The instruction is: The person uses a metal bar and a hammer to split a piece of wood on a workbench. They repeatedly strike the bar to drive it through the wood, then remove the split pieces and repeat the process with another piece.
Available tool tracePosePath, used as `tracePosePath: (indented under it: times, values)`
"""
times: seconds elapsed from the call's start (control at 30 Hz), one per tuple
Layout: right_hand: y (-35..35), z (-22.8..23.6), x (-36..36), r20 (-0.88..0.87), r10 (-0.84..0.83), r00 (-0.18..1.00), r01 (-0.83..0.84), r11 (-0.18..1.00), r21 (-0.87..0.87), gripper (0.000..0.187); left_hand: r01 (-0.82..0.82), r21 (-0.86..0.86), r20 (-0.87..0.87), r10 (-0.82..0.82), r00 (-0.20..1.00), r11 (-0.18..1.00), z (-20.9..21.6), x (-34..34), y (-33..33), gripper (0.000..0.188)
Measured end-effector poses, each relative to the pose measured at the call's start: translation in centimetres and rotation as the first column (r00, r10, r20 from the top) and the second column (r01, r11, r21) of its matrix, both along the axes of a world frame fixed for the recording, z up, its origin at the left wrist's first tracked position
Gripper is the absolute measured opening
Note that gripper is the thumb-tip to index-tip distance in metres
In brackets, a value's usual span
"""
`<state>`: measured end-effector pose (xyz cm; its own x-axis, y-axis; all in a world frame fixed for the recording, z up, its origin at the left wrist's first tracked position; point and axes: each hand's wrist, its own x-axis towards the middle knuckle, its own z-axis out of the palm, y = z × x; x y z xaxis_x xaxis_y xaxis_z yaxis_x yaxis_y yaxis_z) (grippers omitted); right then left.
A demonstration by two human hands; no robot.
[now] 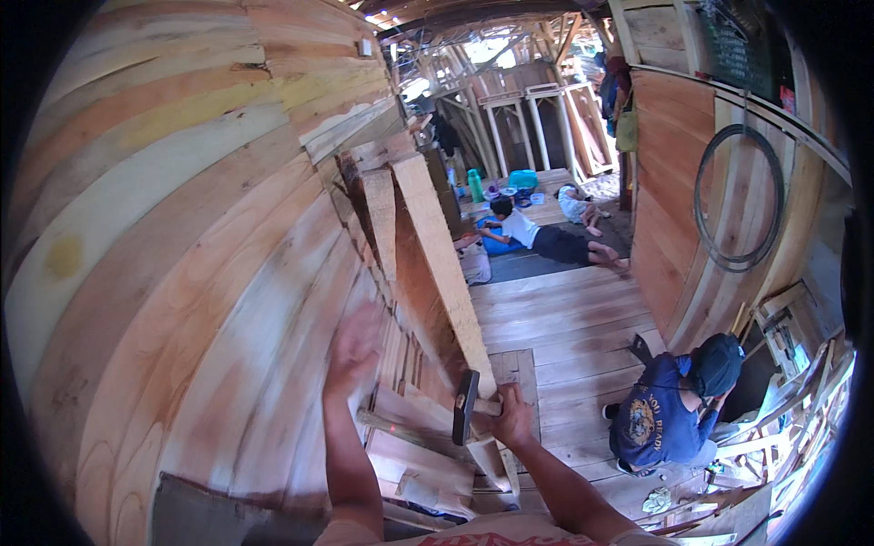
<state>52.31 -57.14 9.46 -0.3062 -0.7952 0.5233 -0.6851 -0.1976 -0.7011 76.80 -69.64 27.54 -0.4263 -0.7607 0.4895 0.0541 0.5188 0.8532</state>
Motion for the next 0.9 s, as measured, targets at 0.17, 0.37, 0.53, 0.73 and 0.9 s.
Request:
tracePosePath:
  times: [0.17,0.37,0.53,0.73,0.9]
  values:
    - [-0.6,-0.2,0.0,-0.112,0.0,0.994,0.01,0.996,0.086,0.064,-0.496,-0.522,-0.002,0.581,0.814,0.694,12.6,-5.7,7.9,0.084]
    - [0.2,0.8,0.3,-0.081,0.126,0.989,-0.117,0.987,0.108,0.062,-0.523,-0.75,0.112,0.857,0.504,0.405,16.2,-9.7,8.3,0.08]
    - [0.5,0.0,-0.7,-0.064,0.153,0.986,-0.149,0.987,0.059,0.059,-0.489,-0.807,0.074,0.879,0.471,0.33,16.7,-10.0,8.0,0.081]
    - [1.3,1.0,-2.3,-0.105,0.219,0.97,-0.199,0.965,0.172,0.068,-0.47,-0.683,0.206,0.765,0.61,0.559,16.0,-9.3,7.1,0.072]
    - [0.4,0.1,-2.8,-0.173,0.153,0.973,-0.143,0.987,0.073,0.064,-0.28,-0.801,0.372,0.806,0.46,0.53,19.2,-7.1,9.3,0.062]
